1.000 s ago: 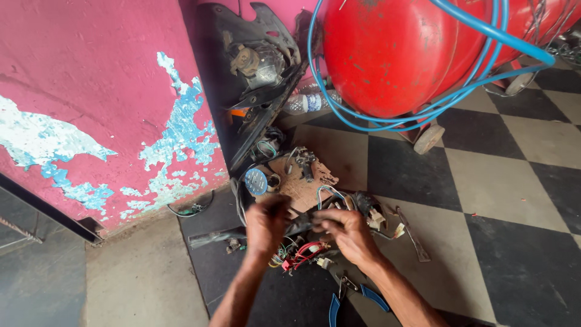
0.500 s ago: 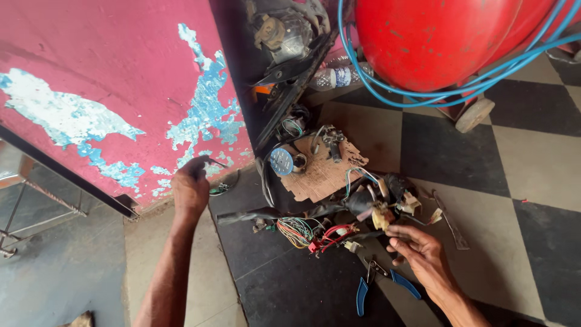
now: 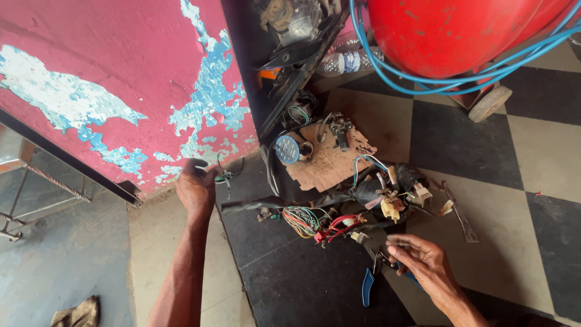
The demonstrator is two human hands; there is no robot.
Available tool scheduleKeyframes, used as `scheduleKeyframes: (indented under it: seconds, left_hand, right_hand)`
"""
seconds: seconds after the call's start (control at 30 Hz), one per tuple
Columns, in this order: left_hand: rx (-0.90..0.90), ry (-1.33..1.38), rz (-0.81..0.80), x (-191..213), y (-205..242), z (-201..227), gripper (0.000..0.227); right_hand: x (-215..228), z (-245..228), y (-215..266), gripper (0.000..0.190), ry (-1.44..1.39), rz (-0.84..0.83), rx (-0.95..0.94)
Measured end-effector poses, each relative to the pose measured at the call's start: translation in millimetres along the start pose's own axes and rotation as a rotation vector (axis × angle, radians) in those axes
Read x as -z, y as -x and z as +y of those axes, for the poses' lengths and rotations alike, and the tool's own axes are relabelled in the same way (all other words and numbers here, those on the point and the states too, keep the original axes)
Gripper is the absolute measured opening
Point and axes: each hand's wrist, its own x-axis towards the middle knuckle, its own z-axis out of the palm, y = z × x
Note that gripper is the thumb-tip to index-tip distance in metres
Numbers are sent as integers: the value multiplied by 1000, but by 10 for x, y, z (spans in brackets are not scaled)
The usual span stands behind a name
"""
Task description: The person repairs a wiring harness by cutting, stripping, and connecting wires using pliers.
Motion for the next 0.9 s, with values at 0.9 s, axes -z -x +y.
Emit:
scheduleKeyframes:
  seconds: [0.9]
  left_hand:
    - [-299, -105, -353, -922, 232, -630, 13]
  right_hand:
    - [45, 261, -178, 35, -27, -4, -52]
